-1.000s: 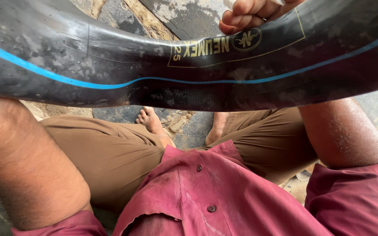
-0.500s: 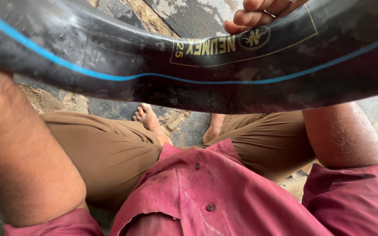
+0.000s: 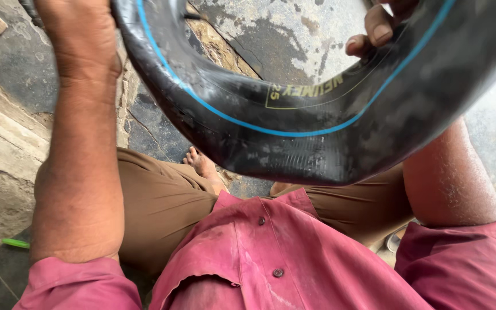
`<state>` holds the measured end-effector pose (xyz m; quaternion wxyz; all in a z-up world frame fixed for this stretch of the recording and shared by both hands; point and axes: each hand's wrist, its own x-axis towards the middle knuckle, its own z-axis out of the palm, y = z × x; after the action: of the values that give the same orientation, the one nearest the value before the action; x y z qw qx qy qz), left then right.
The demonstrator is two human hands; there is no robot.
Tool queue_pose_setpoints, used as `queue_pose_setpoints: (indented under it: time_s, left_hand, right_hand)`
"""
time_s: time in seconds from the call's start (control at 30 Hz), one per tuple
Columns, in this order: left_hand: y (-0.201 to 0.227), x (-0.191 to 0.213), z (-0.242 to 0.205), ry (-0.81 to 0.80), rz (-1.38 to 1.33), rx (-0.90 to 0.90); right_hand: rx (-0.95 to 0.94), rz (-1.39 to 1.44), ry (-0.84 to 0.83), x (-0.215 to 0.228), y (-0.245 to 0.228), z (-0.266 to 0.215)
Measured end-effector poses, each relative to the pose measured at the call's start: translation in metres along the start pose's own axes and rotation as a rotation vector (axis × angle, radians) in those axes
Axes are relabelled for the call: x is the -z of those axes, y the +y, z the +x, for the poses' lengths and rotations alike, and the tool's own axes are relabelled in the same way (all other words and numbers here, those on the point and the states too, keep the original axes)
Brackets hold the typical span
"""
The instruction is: The person sits on the floor and repairs a punctured tire. They use a metal file to roughen the area around the puncture, apply glue from a small packet, and then place a blue patch over the hole. Finally, they use a hammer to secure the patch.
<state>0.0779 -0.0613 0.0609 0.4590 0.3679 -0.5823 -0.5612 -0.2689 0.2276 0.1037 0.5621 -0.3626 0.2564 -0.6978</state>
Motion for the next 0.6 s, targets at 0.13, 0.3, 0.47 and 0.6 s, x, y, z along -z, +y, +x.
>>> queue_pose_setpoints:
  time_s: [0.13, 0.3, 0.47, 0.6]
  left_hand:
    - [-0.003, -0.032, -0.004, -0.12, 0.34, 0.196]
    - [-0.001, -0.059, -0.018, -0.358, 0.625, 0.069]
    - [0.012, -0.074, -0.036, -0.81, 0.195, 0.163]
    - [0.006, -0.092, -0.059, -0.872, 0.617, -0.066]
  right_hand:
    - [0.03, 0.077, 0.062, 0.001, 0.0, -0.004]
    - [0.036, 0.142, 0.228, -0.009, 0.011, 0.004]
    - [0.029, 0.159, 0.378, -0.003, 0.026, 0.013]
    - [0.084, 0.26, 0.354, 0.014, 0.025, 0.008]
